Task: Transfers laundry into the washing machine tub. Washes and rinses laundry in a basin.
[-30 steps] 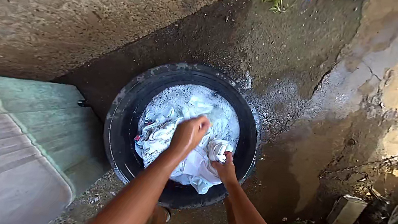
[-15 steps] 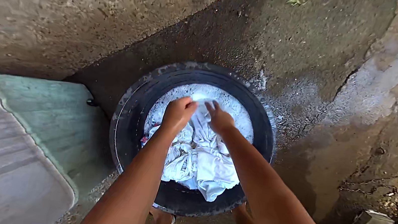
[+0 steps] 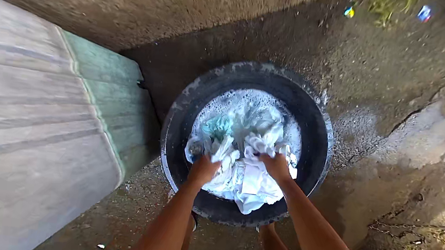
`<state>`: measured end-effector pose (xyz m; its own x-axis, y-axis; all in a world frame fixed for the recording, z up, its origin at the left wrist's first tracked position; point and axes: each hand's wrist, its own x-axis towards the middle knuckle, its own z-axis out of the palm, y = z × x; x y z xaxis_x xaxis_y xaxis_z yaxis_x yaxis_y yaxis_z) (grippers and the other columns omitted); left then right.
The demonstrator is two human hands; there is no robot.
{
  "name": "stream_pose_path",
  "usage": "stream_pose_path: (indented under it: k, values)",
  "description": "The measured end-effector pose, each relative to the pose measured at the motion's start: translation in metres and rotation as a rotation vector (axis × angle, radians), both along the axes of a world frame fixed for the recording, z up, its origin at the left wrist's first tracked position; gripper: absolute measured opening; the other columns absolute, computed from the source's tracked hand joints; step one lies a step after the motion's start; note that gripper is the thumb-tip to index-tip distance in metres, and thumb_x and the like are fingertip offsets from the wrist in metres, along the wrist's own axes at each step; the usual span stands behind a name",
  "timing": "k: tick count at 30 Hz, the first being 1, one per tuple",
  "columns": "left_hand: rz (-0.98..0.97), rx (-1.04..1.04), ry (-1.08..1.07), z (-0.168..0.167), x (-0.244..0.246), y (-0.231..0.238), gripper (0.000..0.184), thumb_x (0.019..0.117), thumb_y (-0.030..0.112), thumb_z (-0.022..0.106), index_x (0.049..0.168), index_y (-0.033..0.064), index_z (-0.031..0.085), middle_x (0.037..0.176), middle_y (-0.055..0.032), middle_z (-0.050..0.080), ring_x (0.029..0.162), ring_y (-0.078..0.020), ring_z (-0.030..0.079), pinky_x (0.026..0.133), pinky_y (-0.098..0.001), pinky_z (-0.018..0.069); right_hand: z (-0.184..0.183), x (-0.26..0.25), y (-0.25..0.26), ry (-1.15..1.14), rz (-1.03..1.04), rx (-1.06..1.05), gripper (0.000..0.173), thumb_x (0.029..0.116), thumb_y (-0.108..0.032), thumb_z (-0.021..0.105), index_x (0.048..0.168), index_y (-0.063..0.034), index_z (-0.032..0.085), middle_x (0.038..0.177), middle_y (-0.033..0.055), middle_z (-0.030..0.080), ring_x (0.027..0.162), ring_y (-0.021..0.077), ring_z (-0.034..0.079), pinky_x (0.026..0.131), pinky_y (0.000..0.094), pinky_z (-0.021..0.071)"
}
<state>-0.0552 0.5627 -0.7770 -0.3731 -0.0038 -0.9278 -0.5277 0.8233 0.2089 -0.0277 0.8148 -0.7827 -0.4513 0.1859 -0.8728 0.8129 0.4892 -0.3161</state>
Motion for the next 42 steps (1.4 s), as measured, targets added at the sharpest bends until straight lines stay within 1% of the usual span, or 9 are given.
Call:
stream_pose_path:
  k: [6,11,16,19,22,29,33,38,42]
  values:
    - [0.055,0.033,0.011,0.094,0.029,0.003,0.048,0.1036,0.037,0.058,0.126,-0.0053,0.063,0.119,-0.0287,0.065,0.118,-0.0423,0.061,0.103,-0.061,0.0451,0.084,0.064,0.004,0.041,-0.223,-0.017,0.053,0.1019,-0.044,0.06,0.132,-0.0008,0.063,0.121,0.0219,0.069,0.115,0.0339,0.066,0.104,0.0578,0.0488]
    - [0.057,0.152,0.034,0.159,0.047,0.019,0.049,0.1041,0.039,0.057,0.127,-0.0026,0.064,0.116,-0.0255,0.068,0.114,-0.0384,0.064,0.102,-0.0584,0.0469,0.134,0.065,-0.028,-0.026,-0.553,-0.185,0.049,0.1095,-0.039,0.048,0.14,-0.0004,0.05,0.109,0.0184,0.065,0.076,0.0203,0.064,0.067,0.037,0.0558]
    - [-0.054,0.237,0.043,0.194,0.051,0.036,0.048,0.1062,0.039,0.053,0.134,0.001,0.061,0.116,-0.0234,0.069,0.113,-0.0376,0.066,0.101,-0.0573,0.0478,0.156,0.059,-0.04,0.147,-0.437,-0.142,0.04,0.108,-0.024,0.053,0.141,-0.0042,0.046,0.102,0.0167,0.066,0.072,0.0193,0.064,0.066,0.0374,0.0558]
    - [-0.146,0.245,0.002,0.193,0.049,0.04,0.047,0.1073,0.04,0.05,0.135,0.0041,0.061,0.118,-0.0221,0.069,0.114,-0.0367,0.065,0.101,-0.0574,0.0478,0.165,0.046,-0.038,0.288,-0.144,0.019,0.044,0.1063,-0.023,0.054,0.149,-0.0156,0.055,0.12,0.0171,0.071,0.097,0.0268,0.07,0.088,0.0481,0.0556]
    - [-0.16,0.22,-0.086,0.169,0.065,0.031,0.048,0.107,0.042,0.05,0.135,0.0048,0.062,0.121,-0.0226,0.068,0.117,-0.0379,0.064,0.102,-0.059,0.0468,0.148,0.013,-0.046,0.294,0.119,0.093,0.032,0.1051,-0.021,0.053,0.13,-0.0163,0.073,0.122,0.0203,0.067,0.111,0.0338,0.065,0.098,0.052,0.0507]
    - [-0.104,0.262,-0.205,0.085,0.127,-0.005,0.059,0.0976,0.055,0.062,0.133,0.0072,0.065,0.116,-0.0218,0.07,0.112,-0.0387,0.066,0.099,-0.0616,0.0489,-0.022,-0.093,-0.122,-0.053,0.348,0.122,0.065,0.1023,-0.058,0.052,0.143,-0.0068,0.059,0.138,0.0235,0.062,0.131,0.043,0.056,0.108,0.0666,0.0417]
    - [0.078,0.337,-0.105,0.032,0.15,-0.029,0.046,0.1011,0.036,0.062,0.131,0.0006,0.063,0.123,-0.0221,0.067,0.117,-0.0339,0.064,0.105,-0.0542,0.0474,-0.077,-0.101,-0.167,-0.138,0.325,0.237,0.068,0.0961,-0.057,0.062,0.142,-0.0063,0.059,0.144,0.0222,0.057,0.136,0.041,0.052,0.11,0.0642,0.0408]
    - [0.566,0.348,-0.015,0.034,0.143,-0.054,0.05,0.1022,0.022,0.061,0.145,-0.0013,0.052,0.142,-0.0248,0.056,0.13,-0.0342,0.057,0.109,-0.0489,0.0468,-0.056,-0.063,-0.135,0.072,0.014,-0.06,0.051,0.0959,-0.042,0.07,0.125,-0.0001,0.067,0.123,0.0266,0.066,0.116,0.0427,0.062,0.099,0.0648,0.048]
    - [0.955,0.385,-0.018,0.071,0.105,-0.056,0.045,0.1087,0.026,0.047,0.145,-0.0018,0.048,0.139,-0.0233,0.056,0.123,-0.033,0.059,0.099,-0.0497,0.0511,0.042,-0.026,-0.106,0.327,-0.309,-0.198,0.036,0.0833,-0.014,0.078,0.11,0.0047,0.064,0.103,0.0175,0.069,0.098,0.0242,0.067,0.09,0.0444,0.0559]
